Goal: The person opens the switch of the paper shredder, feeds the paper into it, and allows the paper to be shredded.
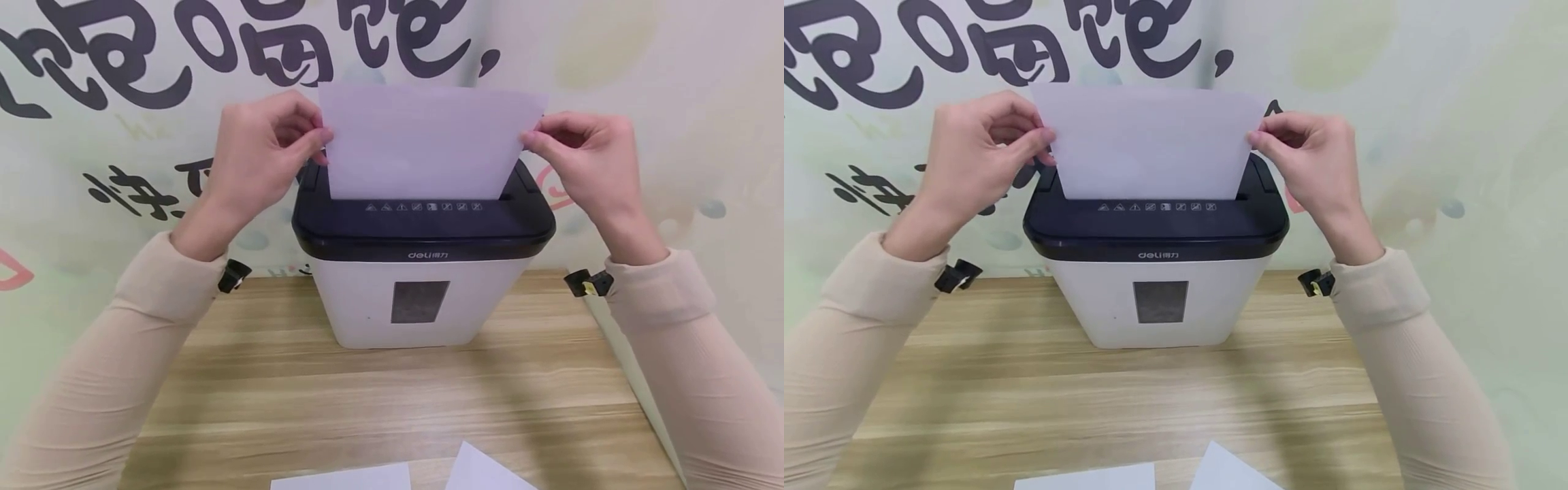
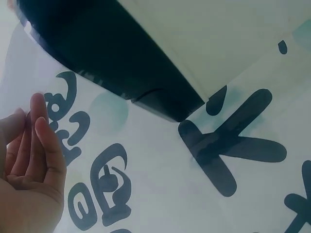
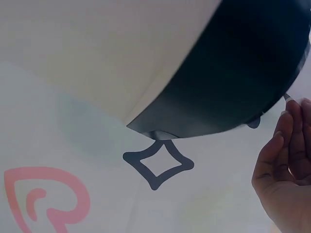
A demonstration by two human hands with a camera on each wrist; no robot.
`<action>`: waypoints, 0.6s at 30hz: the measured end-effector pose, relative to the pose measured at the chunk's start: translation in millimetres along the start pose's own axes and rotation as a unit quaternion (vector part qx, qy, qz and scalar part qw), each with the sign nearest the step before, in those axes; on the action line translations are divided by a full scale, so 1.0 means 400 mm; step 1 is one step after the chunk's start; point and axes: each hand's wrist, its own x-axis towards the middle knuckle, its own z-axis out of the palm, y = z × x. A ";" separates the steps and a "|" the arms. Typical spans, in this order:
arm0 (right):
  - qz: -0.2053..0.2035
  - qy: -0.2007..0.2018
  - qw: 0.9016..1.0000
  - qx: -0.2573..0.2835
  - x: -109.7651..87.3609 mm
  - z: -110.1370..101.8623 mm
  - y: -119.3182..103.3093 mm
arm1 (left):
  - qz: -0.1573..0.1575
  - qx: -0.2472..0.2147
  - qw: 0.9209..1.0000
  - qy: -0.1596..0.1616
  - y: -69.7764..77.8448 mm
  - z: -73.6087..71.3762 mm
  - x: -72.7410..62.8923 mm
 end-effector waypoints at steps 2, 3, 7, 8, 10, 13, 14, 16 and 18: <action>-0.001 0.000 1.000 -0.001 -0.001 -0.002 0.002 | -0.001 -0.001 1.000 -0.005 -0.003 0.007 -0.001; -0.001 -0.002 1.000 -0.002 -0.002 -0.003 0.005 | -0.003 -0.001 1.000 -0.008 -0.005 0.010 -0.002; -0.001 -0.013 1.000 -0.016 -0.016 0.001 0.028 | 0.001 0.014 1.000 -0.022 -0.020 0.019 -0.015; -0.001 -0.016 1.000 -0.020 -0.021 0.004 0.036 | 0.002 0.019 0.999 -0.026 -0.025 0.022 -0.019; 0.000 -0.021 0.999 -0.027 -0.031 0.009 0.053 | 0.006 0.035 0.999 -0.034 -0.035 0.027 -0.027; -0.001 -0.026 0.999 -0.032 -0.042 0.017 0.072 | 0.013 0.062 0.997 -0.033 -0.049 0.032 -0.038; -0.003 -0.027 0.999 -0.035 -0.044 0.019 0.076 | 0.015 0.071 0.997 -0.029 -0.052 0.033 -0.040; -0.003 -0.027 0.999 -0.036 -0.048 0.021 0.081 | 0.022 0.083 0.996 -0.021 -0.056 0.034 -0.043; -0.004 -0.025 0.999 -0.039 -0.049 0.022 0.083 | 0.027 0.090 0.995 -0.016 -0.057 0.035 -0.044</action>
